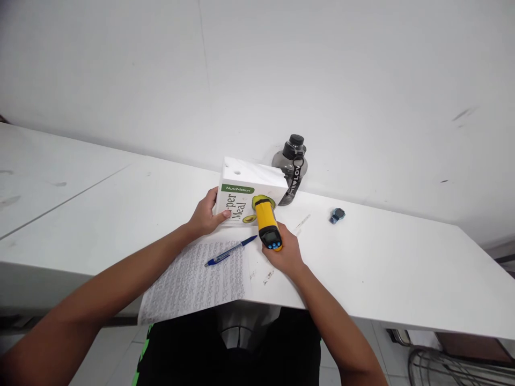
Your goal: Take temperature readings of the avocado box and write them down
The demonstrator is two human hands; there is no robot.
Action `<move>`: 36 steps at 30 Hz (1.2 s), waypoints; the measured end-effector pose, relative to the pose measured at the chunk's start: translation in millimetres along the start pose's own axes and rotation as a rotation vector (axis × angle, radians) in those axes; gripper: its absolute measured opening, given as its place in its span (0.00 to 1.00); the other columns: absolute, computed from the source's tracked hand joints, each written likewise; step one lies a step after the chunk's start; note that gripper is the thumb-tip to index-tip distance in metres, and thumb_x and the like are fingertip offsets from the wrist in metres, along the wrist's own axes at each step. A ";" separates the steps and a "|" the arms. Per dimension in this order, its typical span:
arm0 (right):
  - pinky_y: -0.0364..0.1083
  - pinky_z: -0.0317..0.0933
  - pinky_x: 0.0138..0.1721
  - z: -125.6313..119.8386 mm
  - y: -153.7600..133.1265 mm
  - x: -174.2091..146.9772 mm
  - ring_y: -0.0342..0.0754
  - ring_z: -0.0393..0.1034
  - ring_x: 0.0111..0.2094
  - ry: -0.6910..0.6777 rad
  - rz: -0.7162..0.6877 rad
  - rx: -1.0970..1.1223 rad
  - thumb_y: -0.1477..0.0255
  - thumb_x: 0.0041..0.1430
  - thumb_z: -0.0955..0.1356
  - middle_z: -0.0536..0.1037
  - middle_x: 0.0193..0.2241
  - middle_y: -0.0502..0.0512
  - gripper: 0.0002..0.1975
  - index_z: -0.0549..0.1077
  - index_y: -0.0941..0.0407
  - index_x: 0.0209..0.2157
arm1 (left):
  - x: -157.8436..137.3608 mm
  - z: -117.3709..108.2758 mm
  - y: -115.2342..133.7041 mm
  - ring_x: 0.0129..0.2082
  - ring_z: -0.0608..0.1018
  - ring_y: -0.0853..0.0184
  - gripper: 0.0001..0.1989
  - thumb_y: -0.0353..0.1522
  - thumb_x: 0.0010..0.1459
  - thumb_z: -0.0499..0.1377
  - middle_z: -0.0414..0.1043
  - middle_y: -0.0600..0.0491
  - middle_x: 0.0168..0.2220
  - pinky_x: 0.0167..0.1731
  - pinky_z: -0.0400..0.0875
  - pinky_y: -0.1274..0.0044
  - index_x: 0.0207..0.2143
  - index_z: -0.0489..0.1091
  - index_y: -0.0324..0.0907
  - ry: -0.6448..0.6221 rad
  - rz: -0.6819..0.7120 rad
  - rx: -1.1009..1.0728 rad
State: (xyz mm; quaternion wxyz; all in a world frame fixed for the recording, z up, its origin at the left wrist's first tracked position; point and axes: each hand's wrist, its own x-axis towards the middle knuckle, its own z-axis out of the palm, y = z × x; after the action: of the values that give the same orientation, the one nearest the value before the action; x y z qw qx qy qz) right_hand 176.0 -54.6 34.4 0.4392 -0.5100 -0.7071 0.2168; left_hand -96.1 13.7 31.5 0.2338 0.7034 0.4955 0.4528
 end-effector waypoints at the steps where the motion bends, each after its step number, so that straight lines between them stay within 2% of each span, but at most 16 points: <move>1: 0.51 0.70 0.30 0.6 1.1 -0.2 0.52 0.72 0.26 -0.003 0.003 -0.005 0.62 0.49 0.69 0.79 0.27 0.51 0.13 0.71 0.51 0.37 | 0.0 -0.2 -0.3 0.56 0.81 0.46 0.45 0.57 0.52 0.62 0.77 0.38 0.59 0.52 0.79 0.56 0.64 0.59 0.42 0.000 0.002 0.007; 8: 0.50 0.69 0.30 1.9 2.9 -2.1 0.51 0.72 0.26 -0.044 0.038 -0.004 0.65 0.47 0.68 0.79 0.26 0.49 0.15 0.70 0.50 0.39 | -0.9 2.7 -3.0 0.54 0.83 0.45 0.46 0.60 0.51 0.62 0.78 0.38 0.57 0.50 0.80 0.56 0.63 0.59 0.42 0.033 0.014 0.017; 18: 0.49 0.68 0.30 3.0 5.7 -4.3 0.51 0.73 0.26 -0.036 0.029 0.019 0.65 0.46 0.69 0.79 0.27 0.48 0.16 0.68 0.50 0.39 | 0.1 6.6 -17.3 0.48 0.85 0.48 0.45 0.61 0.55 0.62 0.80 0.38 0.52 0.40 0.83 0.60 0.62 0.60 0.40 0.103 0.166 -0.002; 29: 0.49 0.69 0.29 4.4 1.3 -5.1 0.50 0.72 0.25 0.005 0.012 0.007 0.62 0.48 0.69 0.79 0.26 0.49 0.15 0.70 0.51 0.38 | -1.2 7.6 -20.8 0.50 0.84 0.48 0.45 0.60 0.56 0.62 0.79 0.37 0.55 0.44 0.82 0.59 0.64 0.59 0.40 0.098 0.209 -0.009; 36: 0.48 0.69 0.28 4.6 1.4 -5.4 0.50 0.73 0.24 0.009 -0.015 0.007 0.63 0.48 0.70 0.80 0.26 0.50 0.15 0.70 0.51 0.39 | -1.3 5.6 -21.6 0.49 0.84 0.49 0.45 0.61 0.56 0.61 0.79 0.37 0.55 0.42 0.82 0.60 0.64 0.59 0.40 0.103 0.247 0.013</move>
State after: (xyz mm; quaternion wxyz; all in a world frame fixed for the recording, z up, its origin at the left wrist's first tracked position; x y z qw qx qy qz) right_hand 173.5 -58.4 28.8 0.4460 -0.5041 -0.7080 0.2137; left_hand -101.8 21.8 11.5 0.1458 0.7366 0.4192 0.5103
